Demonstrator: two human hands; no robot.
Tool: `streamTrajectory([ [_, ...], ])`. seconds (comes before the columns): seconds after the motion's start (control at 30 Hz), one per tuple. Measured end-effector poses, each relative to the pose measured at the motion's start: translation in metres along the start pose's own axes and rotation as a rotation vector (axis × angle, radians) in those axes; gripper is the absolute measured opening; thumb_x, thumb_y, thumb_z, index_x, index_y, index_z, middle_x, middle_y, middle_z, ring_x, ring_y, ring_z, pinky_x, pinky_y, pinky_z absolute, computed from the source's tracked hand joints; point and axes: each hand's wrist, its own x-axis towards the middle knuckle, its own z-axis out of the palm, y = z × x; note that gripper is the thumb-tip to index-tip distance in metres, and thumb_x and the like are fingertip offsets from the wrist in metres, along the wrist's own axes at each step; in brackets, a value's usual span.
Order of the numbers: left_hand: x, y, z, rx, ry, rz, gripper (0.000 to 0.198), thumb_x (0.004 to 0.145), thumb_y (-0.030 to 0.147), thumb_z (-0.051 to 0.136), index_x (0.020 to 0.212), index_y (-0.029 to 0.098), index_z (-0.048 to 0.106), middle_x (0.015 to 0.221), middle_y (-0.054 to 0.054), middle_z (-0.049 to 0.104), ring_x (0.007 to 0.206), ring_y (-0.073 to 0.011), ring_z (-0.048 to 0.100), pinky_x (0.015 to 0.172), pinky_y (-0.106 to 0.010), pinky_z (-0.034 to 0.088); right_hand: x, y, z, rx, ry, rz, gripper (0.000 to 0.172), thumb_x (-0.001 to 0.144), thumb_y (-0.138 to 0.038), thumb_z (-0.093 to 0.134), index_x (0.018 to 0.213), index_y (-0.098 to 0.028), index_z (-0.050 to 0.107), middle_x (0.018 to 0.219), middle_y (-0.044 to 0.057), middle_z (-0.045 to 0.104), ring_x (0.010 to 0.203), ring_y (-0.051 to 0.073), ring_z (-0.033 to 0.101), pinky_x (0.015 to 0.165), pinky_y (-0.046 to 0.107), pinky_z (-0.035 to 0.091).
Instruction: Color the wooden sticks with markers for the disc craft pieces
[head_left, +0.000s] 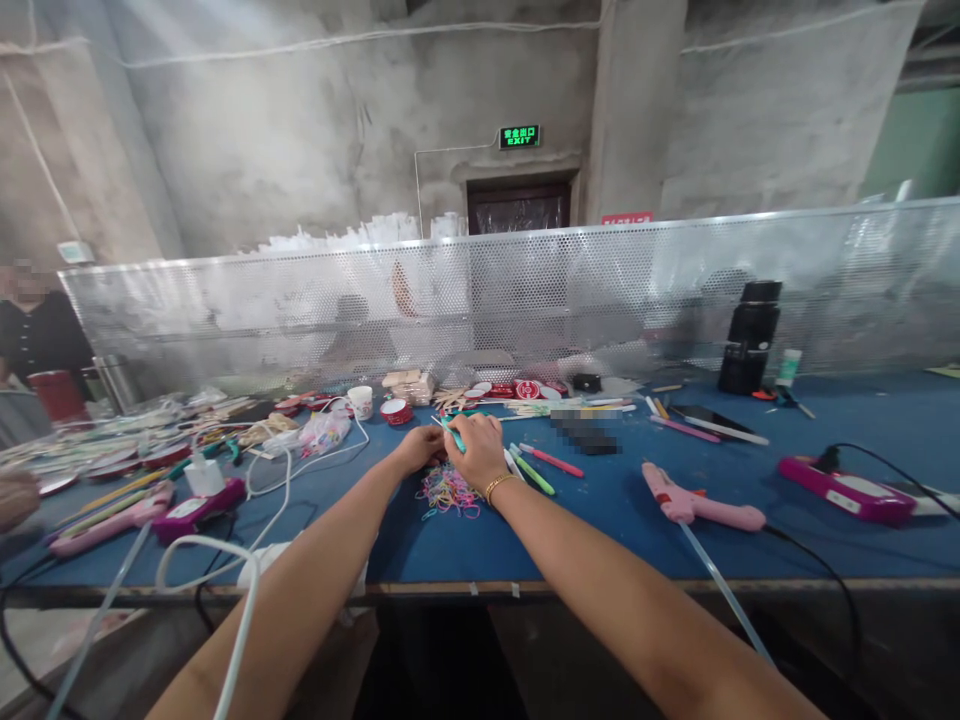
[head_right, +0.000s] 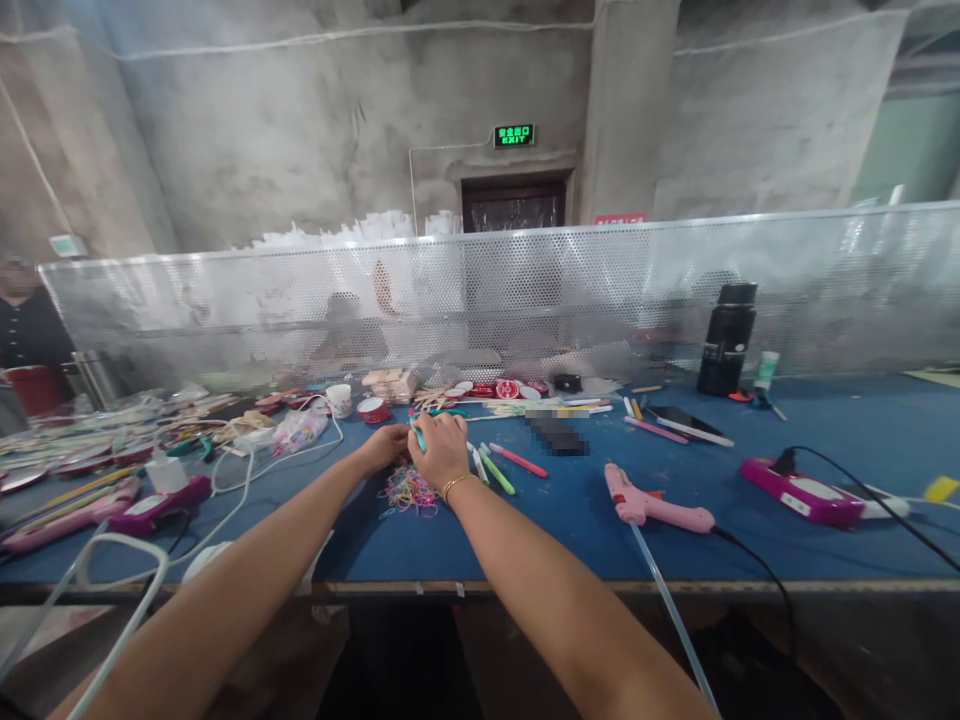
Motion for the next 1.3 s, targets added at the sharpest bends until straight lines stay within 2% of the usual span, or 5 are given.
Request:
streamTrajectory([
  [0.5, 0.0001, 0.0015, 0.0000, 0.037, -0.011, 0.007, 0.037, 0.065, 0.048, 0.074, 0.072, 0.014, 0.059, 0.056, 0.000, 0.058, 0.052, -0.0095, 0.056, 0.049, -0.018, 0.038, 0.0003, 0.0012, -0.0023, -0.048, 0.010, 0.053, 0.017, 0.092, -0.034, 0.046, 0.093, -0.022, 0.058, 0.082, 0.004, 0.064, 0.090, 0.020, 0.050, 0.086, 0.034, 0.024],
  [0.77, -0.0015, 0.0046, 0.0008, 0.032, -0.007, -0.011, 0.035, 0.066, 0.045, 0.074, 0.072, 0.014, 0.058, 0.054, 0.001, 0.058, 0.049, -0.0087, 0.055, 0.049, -0.019, 0.040, 0.0001, 0.0001, -0.0013, -0.011, 0.009, 0.005, 0.014, 0.091, -0.033, 0.048, 0.094, -0.023, 0.057, 0.084, 0.002, 0.064, 0.092, 0.019, 0.050, 0.089, 0.033, 0.024],
  [1.07, -0.0031, 0.0070, 0.0020, 0.037, 0.000, -0.011, 0.034, 0.067, 0.044, 0.074, 0.071, 0.015, 0.059, 0.055, 0.001, 0.060, 0.052, -0.0090, 0.056, 0.049, -0.018, 0.039, 0.0006, 0.0018, -0.0023, -0.040, 0.017, 0.050, 0.016, 0.092, -0.034, 0.046, 0.093, -0.022, 0.057, 0.083, 0.003, 0.064, 0.092, 0.020, 0.050, 0.088, 0.034, 0.024],
  [1.3, -0.0048, 0.0086, 0.0010, 0.036, -0.002, -0.007, 0.035, 0.066, 0.045, 0.074, 0.069, 0.014, 0.058, 0.054, 0.001, 0.058, 0.049, -0.0082, 0.055, 0.048, -0.018, 0.039, 0.0005, 0.0000, -0.0026, -0.012, 0.007, 0.017, 0.015, 0.092, -0.033, 0.047, 0.095, -0.023, 0.058, 0.085, 0.003, 0.065, 0.093, 0.019, 0.050, 0.090, 0.034, 0.023],
])
